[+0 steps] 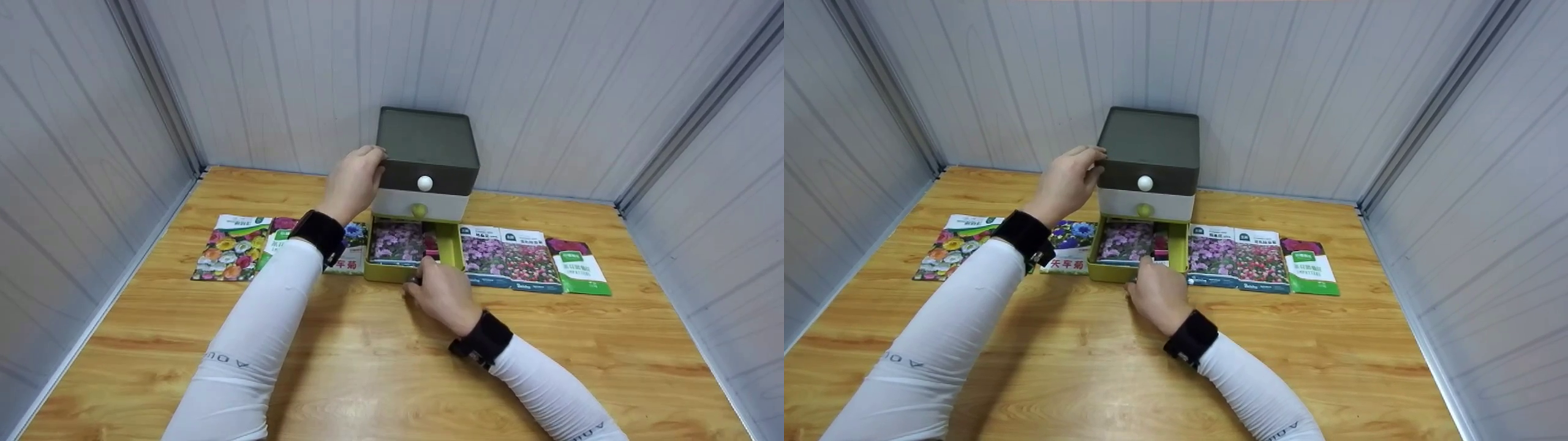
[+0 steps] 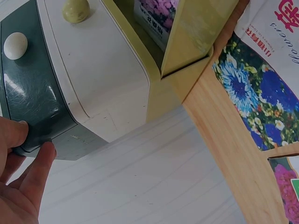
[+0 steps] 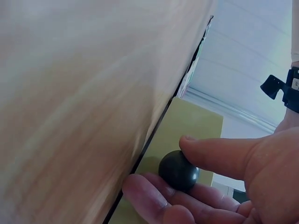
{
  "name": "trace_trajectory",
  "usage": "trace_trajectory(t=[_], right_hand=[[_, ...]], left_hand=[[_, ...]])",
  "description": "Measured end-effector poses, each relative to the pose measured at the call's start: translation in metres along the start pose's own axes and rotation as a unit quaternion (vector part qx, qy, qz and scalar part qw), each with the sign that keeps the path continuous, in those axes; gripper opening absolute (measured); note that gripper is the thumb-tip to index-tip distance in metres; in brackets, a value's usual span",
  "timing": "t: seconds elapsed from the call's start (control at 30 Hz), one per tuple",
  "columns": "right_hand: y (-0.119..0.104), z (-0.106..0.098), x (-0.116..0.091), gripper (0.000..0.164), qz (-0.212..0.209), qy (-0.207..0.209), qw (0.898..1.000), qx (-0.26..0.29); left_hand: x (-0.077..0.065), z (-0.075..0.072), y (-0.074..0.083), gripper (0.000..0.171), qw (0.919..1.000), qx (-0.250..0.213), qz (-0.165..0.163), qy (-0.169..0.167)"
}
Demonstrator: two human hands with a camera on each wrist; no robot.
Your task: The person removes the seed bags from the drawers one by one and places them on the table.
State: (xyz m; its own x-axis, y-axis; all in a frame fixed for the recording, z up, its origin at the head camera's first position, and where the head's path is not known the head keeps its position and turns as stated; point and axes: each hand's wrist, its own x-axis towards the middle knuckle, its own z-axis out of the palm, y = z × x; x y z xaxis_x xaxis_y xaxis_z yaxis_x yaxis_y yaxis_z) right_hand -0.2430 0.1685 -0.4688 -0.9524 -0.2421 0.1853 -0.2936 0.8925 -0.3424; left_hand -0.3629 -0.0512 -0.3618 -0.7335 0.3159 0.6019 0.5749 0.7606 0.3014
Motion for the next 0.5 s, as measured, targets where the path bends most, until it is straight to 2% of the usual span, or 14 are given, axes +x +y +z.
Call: trace_trajectory(t=[0.5], right_hand=[[-0.003, -0.004, -0.014, 0.032, -0.015, -0.013, 1.000, 0.004]], left_hand=[[0.001, 0.002, -0.001, 0.023, 1.0000, 0.006, -0.002, 0.004]])
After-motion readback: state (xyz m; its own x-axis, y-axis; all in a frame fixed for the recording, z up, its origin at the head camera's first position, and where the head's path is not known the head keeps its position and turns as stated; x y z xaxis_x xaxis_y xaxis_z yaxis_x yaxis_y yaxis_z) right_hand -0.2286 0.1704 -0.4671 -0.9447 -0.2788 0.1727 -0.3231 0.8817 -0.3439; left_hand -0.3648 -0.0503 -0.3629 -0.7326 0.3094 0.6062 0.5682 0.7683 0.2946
